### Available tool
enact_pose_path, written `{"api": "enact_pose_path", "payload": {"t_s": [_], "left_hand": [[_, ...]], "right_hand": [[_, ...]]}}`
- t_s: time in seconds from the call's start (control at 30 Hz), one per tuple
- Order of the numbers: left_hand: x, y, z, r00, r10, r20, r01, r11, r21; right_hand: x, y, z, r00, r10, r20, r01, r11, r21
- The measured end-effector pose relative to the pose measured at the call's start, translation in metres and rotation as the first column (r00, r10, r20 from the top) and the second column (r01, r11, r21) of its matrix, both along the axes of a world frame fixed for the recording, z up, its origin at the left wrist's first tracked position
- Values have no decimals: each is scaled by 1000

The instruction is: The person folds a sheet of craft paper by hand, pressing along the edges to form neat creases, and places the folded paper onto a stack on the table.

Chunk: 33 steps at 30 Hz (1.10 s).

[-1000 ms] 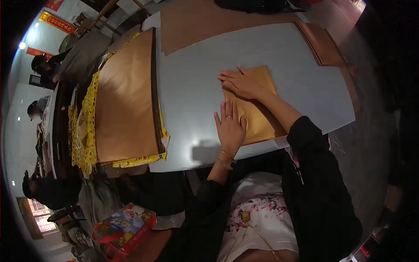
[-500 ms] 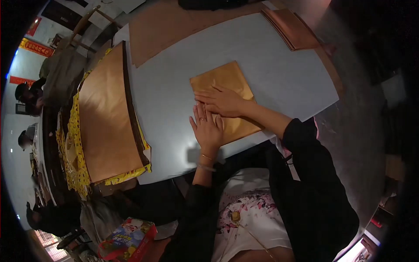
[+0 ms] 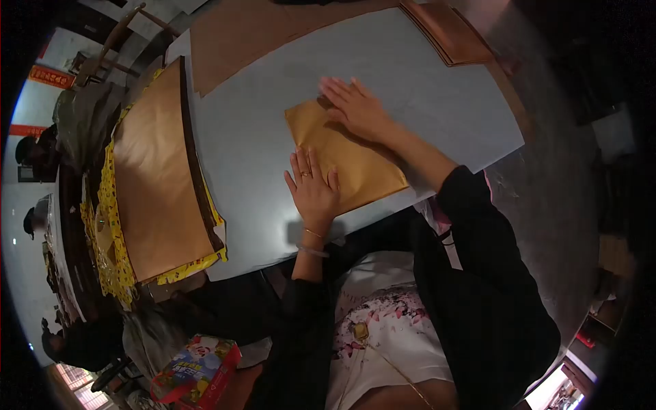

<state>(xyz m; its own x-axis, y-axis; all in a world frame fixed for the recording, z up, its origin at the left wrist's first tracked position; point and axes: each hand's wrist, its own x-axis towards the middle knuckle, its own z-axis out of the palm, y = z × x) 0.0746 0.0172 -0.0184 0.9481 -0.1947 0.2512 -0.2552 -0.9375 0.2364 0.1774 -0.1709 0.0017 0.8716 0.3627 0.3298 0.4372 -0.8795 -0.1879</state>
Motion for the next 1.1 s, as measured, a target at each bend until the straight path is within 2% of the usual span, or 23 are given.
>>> {"api": "enact_pose_path", "payload": {"t_s": [0.07, 0.13, 0.17, 0.23, 0.27, 0.3, 0.37, 0.47, 0.5, 0.6, 0.63, 0.7, 0.73, 0.8, 0.83, 0.87, 0.93, 1.03, 1.1], "left_hand": [[-1, 1, 0, 1000, -12, 13, 12, 1000, -14], [0, 3, -3, 998, -40, 49, 39, 999, 11], [1, 3, -6, 998, -43, 39, 42, 999, 9], [-1, 2, -2, 998, -32, 54, 32, 999, 0], [0, 0, 0, 998, -22, 53, 24, 999, -28], [-1, 0, 1, 999, -19, 36, 20, 999, -29], [0, 0, 1, 998, -27, 61, 27, 1000, -3], [0, 0, 0, 998, -18, 64, 18, 1000, -9], [-1, -1, -1, 998, -13, 59, 14, 1000, -13], [2, 0, -2, 997, -7, 76, 9, 1000, -14], [1, -1, -1, 999, 0, 45, 0, 1000, 1], [1, 3, -3, 1000, -11, -27, 13, 998, 64], [1, 4, -5, 999, -18, -31, 20, 998, 64], [0, 6, -10, 998, -49, 36, 41, 980, 194], [4, 8, -13, 998, -23, 54, 3, 935, 353], [2, 9, -17, 999, -21, 49, 3, 934, 356], [-1, 5, 1, 998, -40, -40, 45, 990, 131], [2, 3, -6, 999, -27, 20, 26, 998, 53], [1, 2, -3, 999, -11, 36, 10, 1000, 14]], "right_hand": [[-45, 21, 5, 999, 32, -3, -32, 999, 40], [-80, 31, 4, 974, 187, -131, -175, 980, 98], [-82, 28, 1, 973, 184, -141, -171, 980, 98], [-88, 21, -6, 989, 101, -106, -94, 993, 75], [-85, 13, -8, 995, 31, -93, -34, 999, -36], [-81, 4, -13, 993, 34, -110, -38, 999, -36], [-73, -13, -22, 988, -148, -52, 148, 989, 1], [-75, -24, -16, 969, -241, -51, 238, 970, -51], [-77, -23, -15, 968, -251, 21, 252, 964, -82], [-89, -6, -6, 953, -292, 80, 298, 950, -92], [-96, 10, 0, 962, -270, 30, 269, 962, 37], [-113, 46, 12, 987, -111, -113, 134, 964, 228], [-119, 63, 11, 986, -119, -117, 143, 963, 227], [-126, 88, 4, 980, 63, -187, 12, 928, 373], [-127, 88, 2, 979, 62, -192, 15, 927, 375], [-126, 87, -1, 981, 45, -191, 28, 932, 362], [-126, 81, -3, 980, -10, -201, 73, 948, 310], [-129, 59, -5, 975, -72, -208, 132, 948, 289], [-132, 45, -6, 982, -131, -140, 160, 961, 224]]}}
